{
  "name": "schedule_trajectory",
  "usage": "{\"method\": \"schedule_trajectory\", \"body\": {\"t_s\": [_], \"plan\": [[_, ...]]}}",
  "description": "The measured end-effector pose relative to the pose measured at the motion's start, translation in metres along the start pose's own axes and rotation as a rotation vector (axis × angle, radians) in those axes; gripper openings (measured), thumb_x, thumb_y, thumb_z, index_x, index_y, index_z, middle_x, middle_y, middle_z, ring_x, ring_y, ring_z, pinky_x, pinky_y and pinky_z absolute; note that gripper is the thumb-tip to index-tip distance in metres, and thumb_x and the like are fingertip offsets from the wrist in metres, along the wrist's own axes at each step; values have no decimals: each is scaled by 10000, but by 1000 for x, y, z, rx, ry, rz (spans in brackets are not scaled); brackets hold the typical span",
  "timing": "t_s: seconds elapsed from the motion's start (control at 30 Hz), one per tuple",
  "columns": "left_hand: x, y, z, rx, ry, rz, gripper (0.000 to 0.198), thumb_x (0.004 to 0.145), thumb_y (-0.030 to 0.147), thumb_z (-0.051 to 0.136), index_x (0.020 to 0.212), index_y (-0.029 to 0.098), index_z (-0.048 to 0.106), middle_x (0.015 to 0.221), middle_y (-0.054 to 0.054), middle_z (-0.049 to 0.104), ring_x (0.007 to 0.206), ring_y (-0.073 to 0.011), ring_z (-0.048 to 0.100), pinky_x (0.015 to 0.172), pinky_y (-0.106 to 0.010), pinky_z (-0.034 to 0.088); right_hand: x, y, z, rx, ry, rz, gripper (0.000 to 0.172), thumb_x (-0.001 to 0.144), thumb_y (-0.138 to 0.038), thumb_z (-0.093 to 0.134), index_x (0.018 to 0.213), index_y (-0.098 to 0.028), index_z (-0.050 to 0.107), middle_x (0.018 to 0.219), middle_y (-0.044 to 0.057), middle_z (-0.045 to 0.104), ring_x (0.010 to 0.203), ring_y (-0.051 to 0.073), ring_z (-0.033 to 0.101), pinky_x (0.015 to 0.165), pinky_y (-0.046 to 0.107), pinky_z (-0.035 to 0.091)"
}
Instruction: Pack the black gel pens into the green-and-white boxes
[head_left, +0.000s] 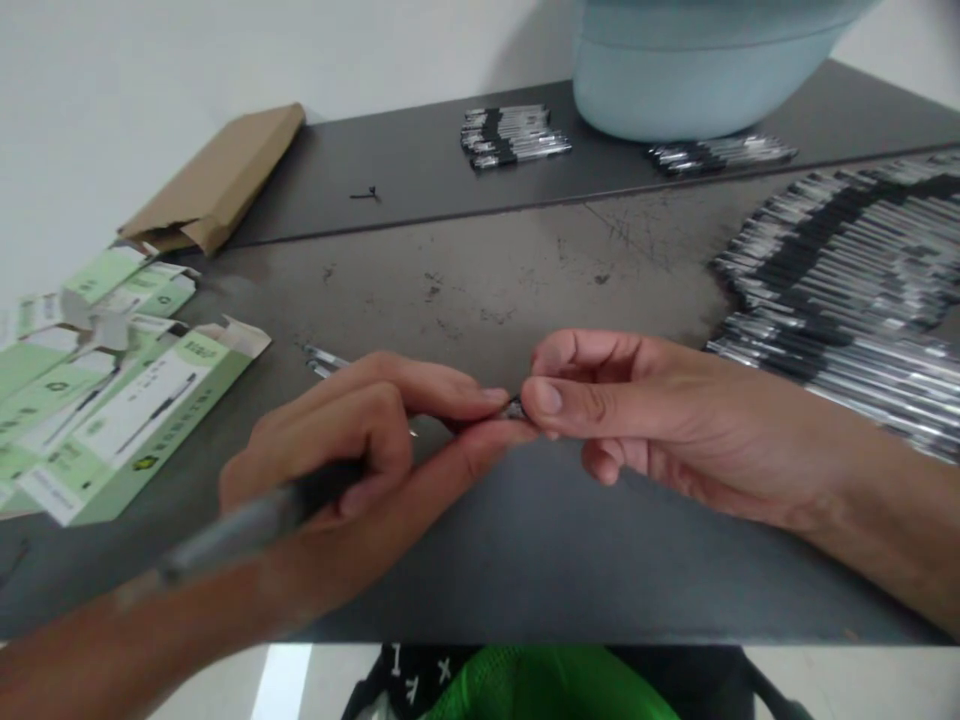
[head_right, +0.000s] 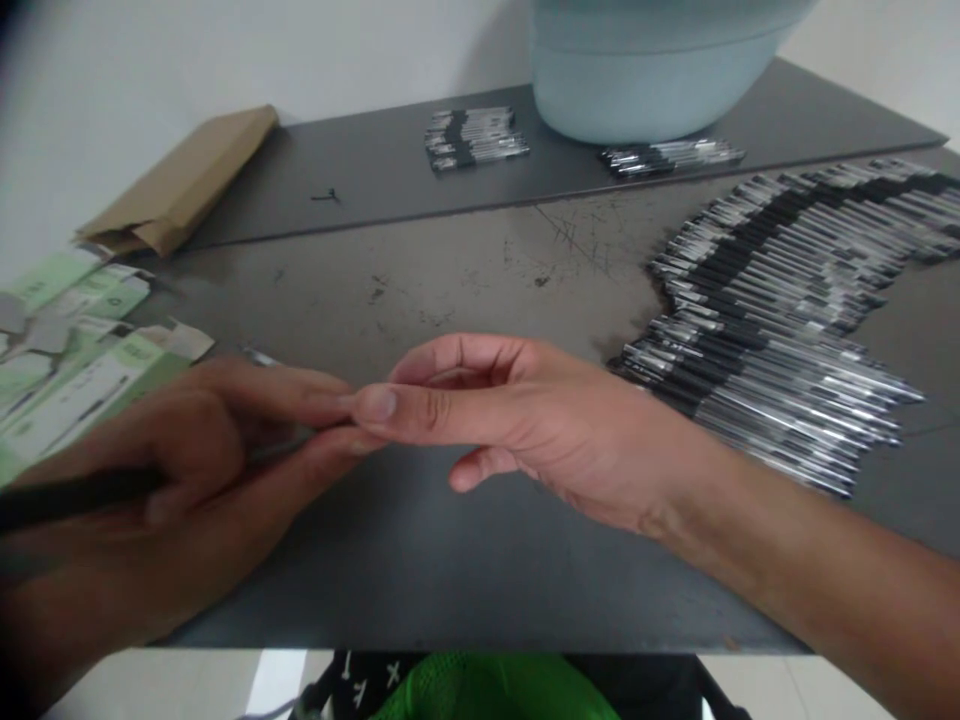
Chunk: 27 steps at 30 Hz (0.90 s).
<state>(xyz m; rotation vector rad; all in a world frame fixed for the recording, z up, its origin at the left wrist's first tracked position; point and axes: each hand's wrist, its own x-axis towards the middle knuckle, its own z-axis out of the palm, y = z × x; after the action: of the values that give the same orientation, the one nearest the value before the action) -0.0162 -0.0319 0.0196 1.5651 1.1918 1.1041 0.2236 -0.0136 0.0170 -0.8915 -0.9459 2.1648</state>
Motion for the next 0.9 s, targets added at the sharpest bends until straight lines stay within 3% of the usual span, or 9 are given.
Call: {"method": "schedule_trajectory", "body": {"t_s": [0.13,0.33,0.5,0.57,0.67,0.77,0.9], "plan": [[0,0,9,103,104,102,712,820,267,989,541,223,335,916,73,861,764,-162,808,676,-304,694,1,5,5,-165,83,-193,75,915,-338,927,986,-354,908,934,-32,817,726,76,648,571,127,514],[7,5,13,-172,7,-105,771,771,226,1016,542,185,281,854,56,843,693,-119,751,574,-204,612,-6,8,13,-472,292,-530,71,898,-365,943,959,-394,921,1000,-14,861,701,131,717,554,231,583],[10,8,11,-382,-69,-227,823,742,339,1047,552,177,263,801,45,821,627,-97,705,581,-188,604,-15,-4,14,-805,288,-737,79,949,-413,889,1017,-392,923,1018,16,874,762,192,790,656,322,675],[11,6,9,-439,-110,-248,819,782,340,1024,567,180,250,777,43,811,645,-97,717,603,-181,606,-16,-6,14,-869,290,-773,97,953,-359,884,1039,-382,923,1054,28,881,833,215,820,729,343,699],[12,3,9,-481,-158,-266,807,835,320,990,581,187,235,731,47,788,661,-92,723,633,-171,607,-15,-3,13,-838,325,-794,179,905,-309,931,1052,-410,916,1072,11,884,863,229,833,715,343,696],[12,2,9,-486,-168,-272,810,852,331,979,586,191,227,691,49,762,661,-91,717,637,-170,600,-14,3,15,-696,325,-714,266,849,-314,986,1061,-454,905,1053,-12,883,871,237,836,637,329,675],[11,1,9,-466,-161,-277,820,862,376,970,592,193,218,668,48,737,649,-90,698,618,-173,587,-16,4,21,-531,366,-590,200,820,-353,1009,961,-450,905,1045,-20,880,903,237,843,781,373,729]]}}
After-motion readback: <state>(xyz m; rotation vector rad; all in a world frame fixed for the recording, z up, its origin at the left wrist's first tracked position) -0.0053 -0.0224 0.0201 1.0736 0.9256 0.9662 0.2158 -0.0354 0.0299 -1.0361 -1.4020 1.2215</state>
